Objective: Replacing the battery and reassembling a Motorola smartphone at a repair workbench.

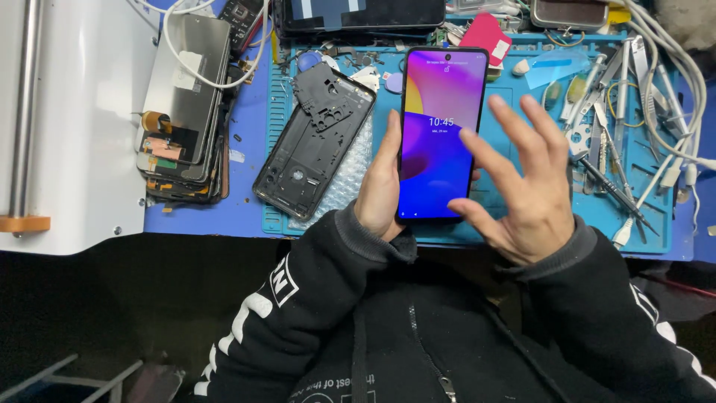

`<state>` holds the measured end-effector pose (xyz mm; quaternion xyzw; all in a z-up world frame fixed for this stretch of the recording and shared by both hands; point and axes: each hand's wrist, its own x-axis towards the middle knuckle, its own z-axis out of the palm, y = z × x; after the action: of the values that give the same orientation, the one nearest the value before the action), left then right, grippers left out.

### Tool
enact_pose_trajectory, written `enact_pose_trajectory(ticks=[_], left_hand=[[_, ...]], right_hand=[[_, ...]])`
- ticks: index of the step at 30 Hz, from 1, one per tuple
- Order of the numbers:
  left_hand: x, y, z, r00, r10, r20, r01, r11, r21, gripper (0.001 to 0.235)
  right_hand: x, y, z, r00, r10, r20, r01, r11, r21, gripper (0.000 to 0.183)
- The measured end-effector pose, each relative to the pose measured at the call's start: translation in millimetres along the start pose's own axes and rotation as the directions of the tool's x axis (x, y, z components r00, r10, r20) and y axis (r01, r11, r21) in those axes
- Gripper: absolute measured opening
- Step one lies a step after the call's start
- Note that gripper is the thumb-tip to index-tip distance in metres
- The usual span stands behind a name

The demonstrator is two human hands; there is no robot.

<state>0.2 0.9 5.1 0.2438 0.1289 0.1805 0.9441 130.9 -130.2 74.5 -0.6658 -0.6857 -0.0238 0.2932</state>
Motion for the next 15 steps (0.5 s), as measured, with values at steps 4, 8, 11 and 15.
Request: enact_pose_trajectory(ticks=[4,8,11,15], left_hand=[[1.0,-2.7,-3.6,1.0,-0.007,0.013,0.007,1.0,-0.026,0.077],[0.8,-3.3,-2.7,1.0,-0.006,-0.022,0.005,0.999,-0.036,0.074],[-0.8,-2.1,-0.8,1.0,0.011,0.001,-0.011,1.0,-0.02,0.073],[0.5,-3.3,2.1,0.995,-0.023,-0.095,0.023,1.0,-0.002,0.067]], right_hand=[[-0.8,0.6,-2.6,0.999,0.012,-0.034,-0.013,1.0,-0.019,0.054],[-18.9,11.9,1.0,0.993,-0.118,0.013,0.118,0.992,0.055,0.034],[-11.7,10.3,-0.7,0.999,-0.052,-0.012,0.052,0.998,0.047,0.038],[22.8,3.9,-12.0,0.991,0.105,-0.08,-0.11,0.992,-0.065,0.062]])
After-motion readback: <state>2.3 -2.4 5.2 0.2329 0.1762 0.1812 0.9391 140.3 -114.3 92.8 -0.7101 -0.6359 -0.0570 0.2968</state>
